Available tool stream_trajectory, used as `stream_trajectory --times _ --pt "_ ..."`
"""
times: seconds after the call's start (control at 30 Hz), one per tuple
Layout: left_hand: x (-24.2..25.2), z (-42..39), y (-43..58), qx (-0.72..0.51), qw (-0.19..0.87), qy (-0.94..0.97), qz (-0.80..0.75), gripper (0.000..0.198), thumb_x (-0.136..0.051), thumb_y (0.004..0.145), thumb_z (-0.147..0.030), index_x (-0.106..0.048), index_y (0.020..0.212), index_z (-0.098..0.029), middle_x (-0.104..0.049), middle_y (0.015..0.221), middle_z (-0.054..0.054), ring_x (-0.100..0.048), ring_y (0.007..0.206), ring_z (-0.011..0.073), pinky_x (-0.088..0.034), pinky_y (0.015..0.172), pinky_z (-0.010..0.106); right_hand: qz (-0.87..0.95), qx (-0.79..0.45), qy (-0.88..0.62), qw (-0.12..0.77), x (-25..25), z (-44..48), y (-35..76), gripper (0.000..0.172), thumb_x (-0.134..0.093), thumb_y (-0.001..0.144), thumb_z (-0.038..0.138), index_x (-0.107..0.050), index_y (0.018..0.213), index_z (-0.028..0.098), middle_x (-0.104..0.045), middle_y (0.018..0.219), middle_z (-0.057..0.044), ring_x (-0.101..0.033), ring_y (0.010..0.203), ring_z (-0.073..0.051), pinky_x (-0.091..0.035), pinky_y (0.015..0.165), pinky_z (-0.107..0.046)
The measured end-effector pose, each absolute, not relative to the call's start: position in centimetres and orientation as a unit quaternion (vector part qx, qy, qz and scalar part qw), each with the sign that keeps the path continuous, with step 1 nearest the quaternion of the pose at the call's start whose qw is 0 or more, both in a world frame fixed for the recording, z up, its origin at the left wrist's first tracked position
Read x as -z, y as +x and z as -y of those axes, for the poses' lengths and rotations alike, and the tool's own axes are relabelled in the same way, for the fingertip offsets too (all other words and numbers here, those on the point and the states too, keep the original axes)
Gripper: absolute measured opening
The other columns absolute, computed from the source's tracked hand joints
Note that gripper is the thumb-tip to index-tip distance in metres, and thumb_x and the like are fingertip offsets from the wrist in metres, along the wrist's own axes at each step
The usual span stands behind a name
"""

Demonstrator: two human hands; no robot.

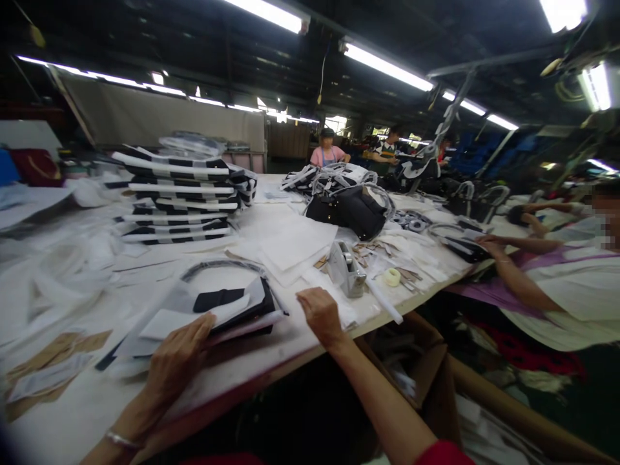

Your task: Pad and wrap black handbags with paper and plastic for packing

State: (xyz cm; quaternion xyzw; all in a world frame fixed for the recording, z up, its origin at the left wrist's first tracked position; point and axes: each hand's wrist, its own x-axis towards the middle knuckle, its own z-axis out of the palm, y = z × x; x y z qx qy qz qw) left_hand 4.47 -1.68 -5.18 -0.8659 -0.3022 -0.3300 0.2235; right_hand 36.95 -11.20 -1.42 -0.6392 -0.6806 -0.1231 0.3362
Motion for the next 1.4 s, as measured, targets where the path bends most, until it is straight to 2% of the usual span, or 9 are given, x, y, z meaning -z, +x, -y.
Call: stream_trajectory --times 0.07,0.17,0.33,0.67,0.87,1.07,1.13,1.3,1.4 --pt "5.3 1.7 4.5 0.332 0.232 -0.863 0.303 0.04 -0.044 0.085 -0.01 -0.061 0.121 -0.016 -0.072 0.112 0.012 -0.07 0.095 0.0239 -0.053 0.085 0.034 0.608 0.099 -0.724 0.309 2.3 12.5 41.6 0.026 -0.047 0.096 0.026 -0.072 0.097 0.02 -0.073 0.095 -0.009 -0.067 0.091 -0.022 -0.051 0.085 -0.035" --pt "5.4 1.7 4.5 0.334 0.226 -0.865 0.299 0.041 -0.044 0.085 -0.009 -0.06 0.122 -0.016 -0.072 0.112 0.012 -0.069 0.097 0.0241 -0.053 0.085 0.034 0.538 0.021 -0.822 0.183 3.5 13.9 46.6 0.02 -0.054 0.091 0.026 -0.073 0.093 0.02 -0.074 0.097 -0.009 -0.068 0.093 -0.023 -0.049 0.084 -0.033" --pt "5.4 1.8 4.5 0.327 0.225 -0.87 0.294 0.041 -0.044 0.085 -0.011 -0.06 0.123 -0.015 -0.071 0.114 0.014 -0.069 0.099 0.0251 -0.053 0.084 0.035 0.496 -0.079 -0.862 0.062 4.3 14.1 49.9 0.022 -0.063 0.081 0.025 -0.073 0.098 0.015 -0.074 0.1 -0.011 -0.066 0.099 -0.025 -0.047 0.082 -0.031" --pt "5.3 2.0 4.7 0.32 0.246 -0.865 0.299 0.04 -0.043 0.085 -0.007 -0.058 0.122 -0.013 -0.071 0.114 0.014 -0.068 0.099 0.0255 -0.052 0.084 0.036 0.493 -0.12 -0.858 0.076 4.2 12.9 51.5 0.018 -0.058 0.077 0.015 -0.074 0.084 0.014 -0.075 0.086 -0.012 -0.069 0.088 -0.025 -0.047 0.078 -0.032" --pt "5.3 2.1 4.8 0.321 0.244 -0.865 0.298 0.038 -0.043 0.087 -0.007 -0.058 0.121 -0.013 -0.071 0.114 0.014 -0.068 0.097 0.0255 -0.051 0.084 0.036 0.527 -0.182 -0.826 0.077 3.6 15.0 53.0 0.046 -0.05 0.067 0.002 -0.073 0.105 0.016 -0.075 0.102 -0.007 -0.069 0.097 -0.02 -0.049 0.087 -0.027" --pt "5.2 2.2 4.8 0.319 0.245 -0.865 0.301 0.039 -0.043 0.086 -0.005 -0.057 0.122 -0.011 -0.071 0.114 0.014 -0.068 0.097 0.0253 -0.049 0.084 0.035 0.602 -0.155 -0.781 0.063 5.3 18.0 53.6 0.071 -0.06 0.056 0.008 -0.064 0.126 0.018 -0.061 0.134 -0.011 -0.055 0.124 -0.028 -0.038 0.109 -0.04" --pt "5.2 2.2 4.8 0.319 0.242 -0.866 0.299 0.039 -0.044 0.086 -0.006 -0.056 0.122 -0.012 -0.07 0.114 0.014 -0.068 0.098 0.0254 -0.049 0.084 0.035 0.608 -0.131 -0.778 0.084 5.9 18.4 53.7 0.065 -0.059 0.059 0.01 -0.066 0.123 0.018 -0.063 0.132 -0.011 -0.055 0.124 -0.027 -0.036 0.111 -0.041" --pt "5.2 2.2 4.8 0.323 0.24 -0.866 0.295 0.039 -0.044 0.085 -0.005 -0.056 0.121 -0.013 -0.071 0.114 0.014 -0.068 0.098 0.0252 -0.049 0.084 0.035 0.563 -0.158 -0.792 0.175 5.0 18.7 53.6 0.029 -0.057 0.075 0.03 -0.075 0.094 0.02 -0.074 0.107 -0.01 -0.066 0.105 -0.027 -0.046 0.099 -0.041" --pt "5.3 2.1 4.8 0.327 0.24 -0.865 0.294 0.04 -0.044 0.084 -0.004 -0.057 0.121 -0.011 -0.071 0.113 0.015 -0.068 0.097 0.0259 -0.049 0.083 0.036 0.509 -0.163 -0.812 0.234 3.7 18.8 53.0 0.029 -0.057 0.075 0.045 -0.074 0.081 0.021 -0.076 0.089 -0.008 -0.069 0.091 -0.028 -0.05 0.09 -0.042"
